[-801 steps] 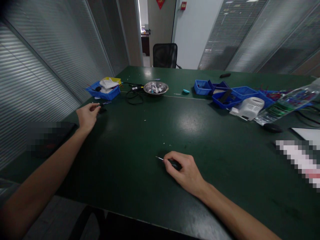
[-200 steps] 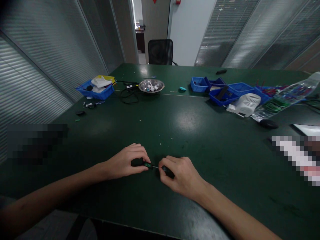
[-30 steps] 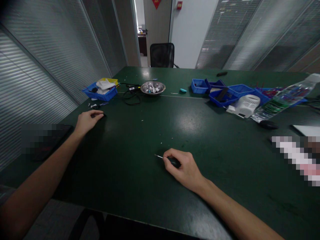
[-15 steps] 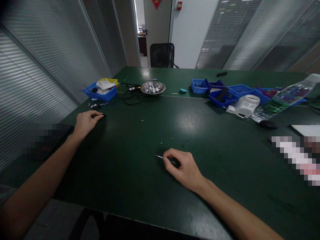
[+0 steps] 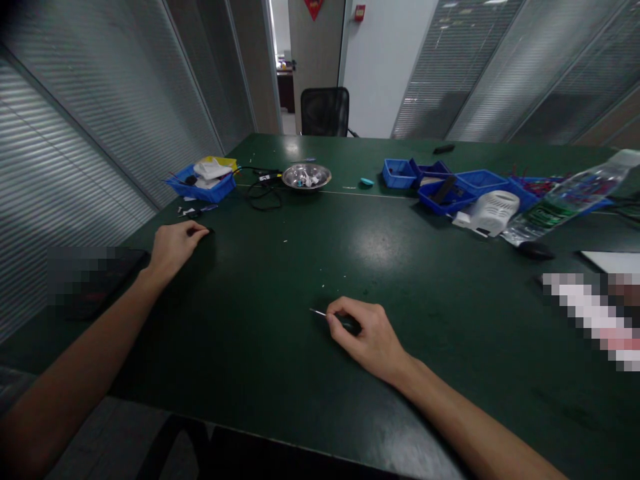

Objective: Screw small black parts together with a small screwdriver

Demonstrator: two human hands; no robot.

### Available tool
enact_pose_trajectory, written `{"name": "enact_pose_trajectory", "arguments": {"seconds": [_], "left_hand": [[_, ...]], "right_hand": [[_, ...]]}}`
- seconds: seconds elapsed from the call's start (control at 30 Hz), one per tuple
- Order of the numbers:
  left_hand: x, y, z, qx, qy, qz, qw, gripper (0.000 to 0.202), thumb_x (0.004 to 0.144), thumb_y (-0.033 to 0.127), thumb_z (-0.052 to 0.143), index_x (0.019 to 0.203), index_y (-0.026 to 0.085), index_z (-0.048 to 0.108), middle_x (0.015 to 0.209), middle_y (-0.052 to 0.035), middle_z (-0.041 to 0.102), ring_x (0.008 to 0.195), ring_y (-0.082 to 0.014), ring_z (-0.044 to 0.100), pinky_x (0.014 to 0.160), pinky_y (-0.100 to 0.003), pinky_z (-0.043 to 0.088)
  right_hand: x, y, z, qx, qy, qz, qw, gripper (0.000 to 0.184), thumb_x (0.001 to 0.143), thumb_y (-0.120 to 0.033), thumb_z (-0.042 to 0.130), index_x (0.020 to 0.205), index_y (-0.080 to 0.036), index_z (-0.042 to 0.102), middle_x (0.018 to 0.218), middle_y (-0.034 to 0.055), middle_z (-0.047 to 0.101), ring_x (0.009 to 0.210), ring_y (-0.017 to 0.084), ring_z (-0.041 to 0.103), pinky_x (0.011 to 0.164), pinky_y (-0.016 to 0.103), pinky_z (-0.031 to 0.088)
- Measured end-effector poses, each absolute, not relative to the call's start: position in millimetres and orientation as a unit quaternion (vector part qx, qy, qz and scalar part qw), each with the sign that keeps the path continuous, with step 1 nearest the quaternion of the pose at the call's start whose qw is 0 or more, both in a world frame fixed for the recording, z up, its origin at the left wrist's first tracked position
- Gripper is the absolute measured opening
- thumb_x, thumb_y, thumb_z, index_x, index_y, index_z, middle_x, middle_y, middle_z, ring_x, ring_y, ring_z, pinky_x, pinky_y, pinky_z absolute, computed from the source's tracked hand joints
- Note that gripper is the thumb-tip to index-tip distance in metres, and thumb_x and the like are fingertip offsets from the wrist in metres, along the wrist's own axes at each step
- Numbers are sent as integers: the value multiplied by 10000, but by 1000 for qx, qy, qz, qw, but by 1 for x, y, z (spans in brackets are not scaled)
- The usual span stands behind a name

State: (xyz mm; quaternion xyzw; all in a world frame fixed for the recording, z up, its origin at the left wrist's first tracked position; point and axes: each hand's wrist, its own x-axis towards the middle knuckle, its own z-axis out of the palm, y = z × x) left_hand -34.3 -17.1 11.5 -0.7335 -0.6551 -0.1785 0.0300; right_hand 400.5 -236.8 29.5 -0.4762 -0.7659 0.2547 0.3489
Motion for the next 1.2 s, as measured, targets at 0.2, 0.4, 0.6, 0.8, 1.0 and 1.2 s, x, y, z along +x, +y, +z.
{"name": "enact_pose_trajectory", "arguments": {"seconds": [0.2,0.4,0.6,0.8,1.0,1.2], "left_hand": [[-36,-16,10,-754,-636,-157,49,346,961,390,542,1123,191,774,1138,-99,772,1021,-292,705,919,-357,492],[-39,-15,6,-750,-632,-193,28,353,976,384,533,1138,200,787,1168,-84,770,1085,-293,703,1046,-374,466],[-37,-13,3,-694,-657,-291,-51,292,896,397,663,1068,196,787,1035,-60,787,930,-232,729,941,-321,540],[-37,-9,3,-675,-675,-288,-77,333,856,380,685,1094,160,761,985,-79,777,891,-218,716,895,-322,549],[-33,-12,4,-702,-659,-261,-61,333,852,412,659,1060,176,770,985,-81,760,867,-233,686,833,-334,531],[31,-48,15,-785,-534,-277,-150,379,919,465,632,1151,190,751,1000,-80,725,836,-206,638,754,-325,510]], "right_hand": [[400,-237,31,-475,-766,259,346,171,979,-252,566,885,-182,690,744,4,692,593,134,620,556,244,439],[401,-237,29,-476,-764,265,345,157,973,-240,572,894,-179,694,757,1,690,605,130,621,571,243,442],[401,-236,28,-474,-766,259,348,155,971,-231,568,889,-181,690,760,-3,692,622,128,631,597,245,449],[400,-236,31,-478,-767,254,344,171,972,-247,563,871,-183,686,741,0,688,607,131,627,580,244,447],[401,-237,29,-479,-767,254,343,169,975,-253,564,874,-190,684,745,0,690,612,134,629,584,247,451],[402,-235,27,-483,-765,262,335,159,978,-250,571,878,-190,679,739,-8,679,592,124,610,570,239,435]]}}
